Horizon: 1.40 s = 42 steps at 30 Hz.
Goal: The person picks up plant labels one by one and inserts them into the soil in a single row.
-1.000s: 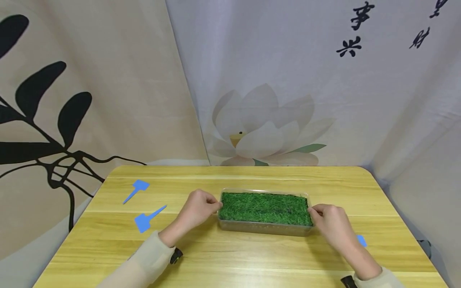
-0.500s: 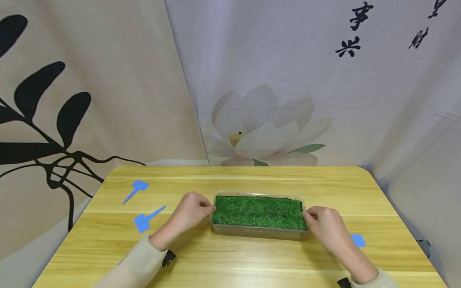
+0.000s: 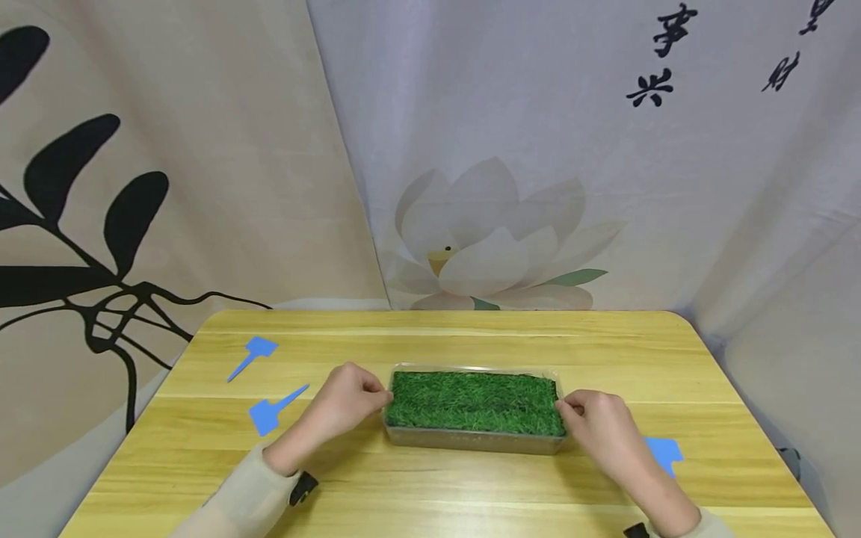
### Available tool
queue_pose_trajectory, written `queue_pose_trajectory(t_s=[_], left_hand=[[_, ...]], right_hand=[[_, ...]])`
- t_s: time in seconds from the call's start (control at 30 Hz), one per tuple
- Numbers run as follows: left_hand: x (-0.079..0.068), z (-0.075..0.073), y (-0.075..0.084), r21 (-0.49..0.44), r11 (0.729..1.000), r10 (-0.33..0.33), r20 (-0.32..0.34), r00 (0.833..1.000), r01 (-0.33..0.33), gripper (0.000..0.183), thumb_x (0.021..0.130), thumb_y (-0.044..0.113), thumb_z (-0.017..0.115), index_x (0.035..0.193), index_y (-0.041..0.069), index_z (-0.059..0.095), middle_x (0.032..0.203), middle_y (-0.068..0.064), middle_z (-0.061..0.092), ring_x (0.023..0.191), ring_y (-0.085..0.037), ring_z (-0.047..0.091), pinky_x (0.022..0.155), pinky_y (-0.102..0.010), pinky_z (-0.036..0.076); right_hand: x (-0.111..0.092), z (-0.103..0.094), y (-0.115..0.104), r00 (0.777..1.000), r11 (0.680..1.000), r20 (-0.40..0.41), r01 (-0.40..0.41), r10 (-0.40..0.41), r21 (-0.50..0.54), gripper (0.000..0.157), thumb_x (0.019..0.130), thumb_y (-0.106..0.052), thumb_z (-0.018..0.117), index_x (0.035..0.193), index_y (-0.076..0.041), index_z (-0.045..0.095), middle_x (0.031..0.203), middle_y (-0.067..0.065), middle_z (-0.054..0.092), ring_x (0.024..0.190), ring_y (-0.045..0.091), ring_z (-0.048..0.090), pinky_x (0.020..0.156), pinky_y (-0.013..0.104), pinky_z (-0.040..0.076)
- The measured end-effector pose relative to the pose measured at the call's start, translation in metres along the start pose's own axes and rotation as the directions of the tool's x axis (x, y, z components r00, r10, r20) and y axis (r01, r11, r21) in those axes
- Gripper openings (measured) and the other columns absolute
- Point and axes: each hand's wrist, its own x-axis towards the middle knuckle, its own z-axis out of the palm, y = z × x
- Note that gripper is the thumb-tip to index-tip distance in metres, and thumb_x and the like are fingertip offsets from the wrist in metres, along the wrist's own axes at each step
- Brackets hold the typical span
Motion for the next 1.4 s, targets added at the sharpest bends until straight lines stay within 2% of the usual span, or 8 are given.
queue_pose_trajectory(t_s=[0.27, 0.63, 0.87, 1.07, 1.4], left_hand=[[-0.009, -0.006, -0.003, 0.026, 1.0, -0.003, 0.012, 1.0, 0.003, 0.058, 0.097, 0.006, 0.07, 0.051, 0.019, 0.037, 0.046, 0.009, 0.026, 0.043, -0.009, 0.022, 0.05, -0.026, 0.029], [-0.022, -0.012, -0.007, 0.009, 0.999, -0.034, 0.02, 0.999, 0.034, 0.057, 0.097, 0.006, 0.069, 0.051, 0.018, 0.036, 0.047, 0.01, 0.024, 0.043, -0.008, 0.02, 0.052, -0.024, 0.031], [-0.029, -0.013, -0.01, -0.009, 0.999, -0.042, 0.014, 0.999, 0.042, 0.055, 0.096, 0.005, 0.068, 0.052, 0.018, 0.038, 0.047, 0.01, 0.025, 0.043, -0.009, 0.021, 0.052, -0.024, 0.031], [-0.036, -0.014, -0.012, -0.009, 0.999, -0.05, -0.003, 0.999, 0.05, 0.053, 0.095, 0.006, 0.069, 0.052, 0.018, 0.04, 0.047, 0.011, 0.027, 0.044, -0.007, 0.022, 0.046, -0.021, 0.025], [-0.046, -0.014, -0.017, -0.006, 0.999, -0.037, -0.018, 0.999, 0.037, 0.048, 0.094, 0.005, 0.07, 0.052, 0.016, 0.049, 0.046, 0.011, 0.034, 0.044, -0.006, 0.025, 0.045, -0.019, 0.027]], right_hand=[[-0.003, 0.004, -0.007, 1.0, 1.0, 0.005, 0.011, -0.011, 0.021, 0.009, 0.099, -0.008, 0.071, 0.097, -0.003, 0.079, 0.078, -0.004, 0.072, 0.064, 0.008, 0.059, 0.058, 0.027, 0.051], [-0.005, 0.006, -0.016, 0.994, 0.997, 0.094, -0.063, 0.058, 0.048, 0.011, 0.101, -0.013, 0.07, 0.099, -0.004, 0.076, 0.076, -0.006, 0.068, 0.068, 0.011, 0.062, 0.06, 0.028, 0.051], [-0.008, 0.009, -0.019, 0.994, 0.997, 0.095, -0.051, 0.045, 0.057, 0.011, 0.1, -0.014, 0.071, 0.099, -0.005, 0.076, 0.075, -0.007, 0.067, 0.066, 0.01, 0.059, 0.059, 0.027, 0.049], [-0.009, 0.011, -0.021, 0.993, 0.998, 0.109, -0.056, 0.051, 0.042, 0.01, 0.1, -0.016, 0.071, 0.096, -0.008, 0.076, 0.074, -0.008, 0.065, 0.066, 0.01, 0.058, 0.058, 0.027, 0.047], [-0.015, 0.015, -0.025, 0.993, 0.997, 0.108, -0.059, 0.053, 0.055, 0.01, 0.099, -0.017, 0.073, 0.09, -0.013, 0.074, 0.07, -0.009, 0.062, 0.061, 0.009, 0.053, 0.056, 0.027, 0.045]])
